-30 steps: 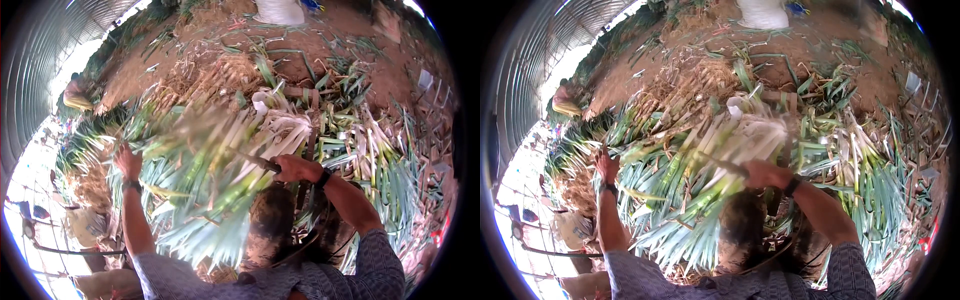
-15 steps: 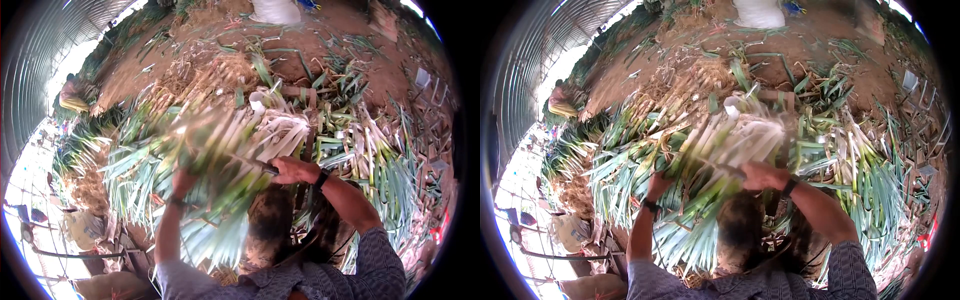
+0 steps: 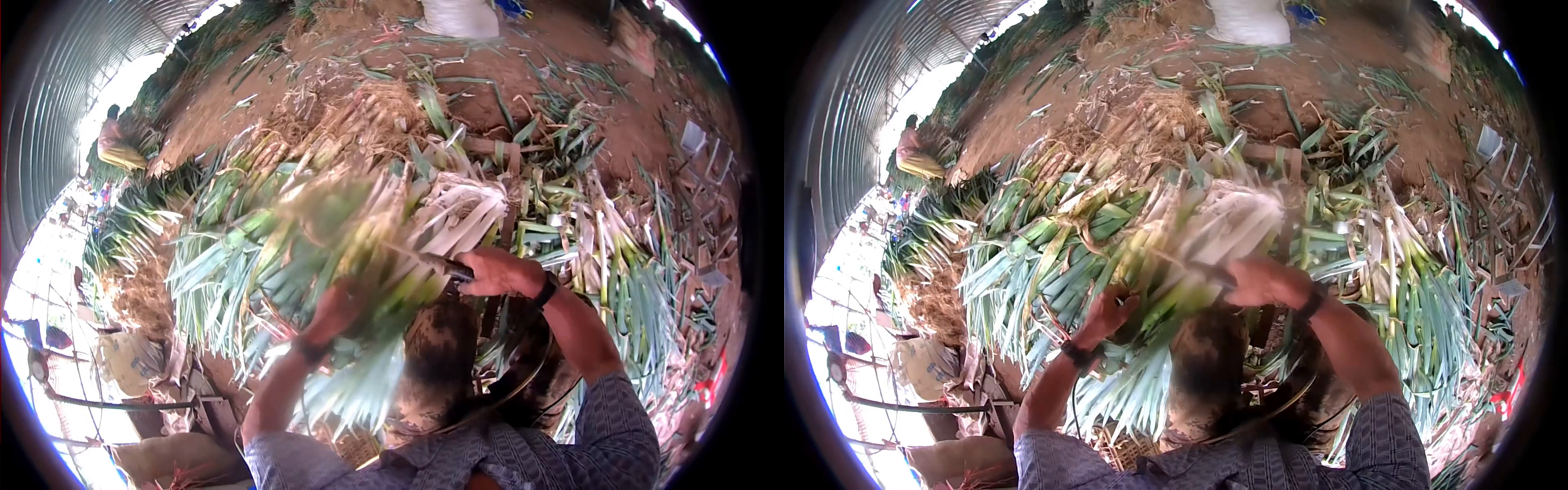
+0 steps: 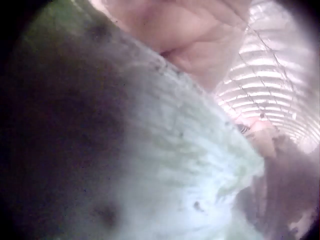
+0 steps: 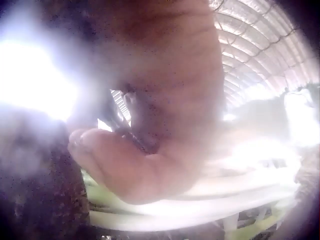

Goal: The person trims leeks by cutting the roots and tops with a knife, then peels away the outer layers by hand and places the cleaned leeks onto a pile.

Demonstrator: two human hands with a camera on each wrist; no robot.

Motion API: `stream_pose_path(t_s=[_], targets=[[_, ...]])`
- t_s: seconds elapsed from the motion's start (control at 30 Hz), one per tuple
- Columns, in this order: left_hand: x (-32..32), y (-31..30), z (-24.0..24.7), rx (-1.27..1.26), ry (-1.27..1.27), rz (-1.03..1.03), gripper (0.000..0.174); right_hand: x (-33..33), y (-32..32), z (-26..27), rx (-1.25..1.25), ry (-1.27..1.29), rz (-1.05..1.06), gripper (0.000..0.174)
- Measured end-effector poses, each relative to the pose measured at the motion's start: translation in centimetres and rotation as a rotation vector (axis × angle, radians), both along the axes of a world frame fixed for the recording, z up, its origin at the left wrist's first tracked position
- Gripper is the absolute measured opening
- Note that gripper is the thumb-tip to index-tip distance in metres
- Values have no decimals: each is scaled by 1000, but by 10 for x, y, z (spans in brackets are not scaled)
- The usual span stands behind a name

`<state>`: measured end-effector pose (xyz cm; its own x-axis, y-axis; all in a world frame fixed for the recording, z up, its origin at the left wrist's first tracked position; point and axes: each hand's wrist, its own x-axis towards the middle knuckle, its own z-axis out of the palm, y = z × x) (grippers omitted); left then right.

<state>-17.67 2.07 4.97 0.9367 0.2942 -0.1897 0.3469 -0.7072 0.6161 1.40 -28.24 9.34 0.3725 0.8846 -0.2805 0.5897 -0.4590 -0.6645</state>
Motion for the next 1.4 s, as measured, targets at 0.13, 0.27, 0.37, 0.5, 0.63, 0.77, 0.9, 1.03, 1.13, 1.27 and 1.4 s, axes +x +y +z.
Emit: stream_pose_path(t_s=[0.13,0.27,0.37,0.5,0.63,0.77,0.9,1.03,1.13,1.27,1.4], targets=[[12,-1,-2,168,-1,44,43,-7,-17,0,-6,-38,-57,31],[12,34,-33,-36,-100,23,34,-15,-20,5,180,-20,7,31],[12,33,-30,-36,-119,45,29,-21,-9,13,45,-124,-35,28],[18,30,-25,134,-122,119,27,-23,-2,7,45,-210,20,28],[23,45,-34,398,-339,64,25,-22,5,-2,28,-229,-24,30],[19,36,-18,622,-257,52,25,-27,2,9,56,-104,-70,28],[20,27,-12,467,-65,-33,30,-34,1,39,-13,-23,-38,33],[9,25,-9,464,-102,-83,42,-46,17,50,-97,64,19,42],[10,41,-15,255,-13,-76,54,-63,33,62,-173,18,33,42],[5,65,-12,-602,-305,-134,61,-77,40,72,-49,-105,8,36],[-20,72,19,-777,-425,-113,58,-81,30,79,-49,-50,-50,38]])
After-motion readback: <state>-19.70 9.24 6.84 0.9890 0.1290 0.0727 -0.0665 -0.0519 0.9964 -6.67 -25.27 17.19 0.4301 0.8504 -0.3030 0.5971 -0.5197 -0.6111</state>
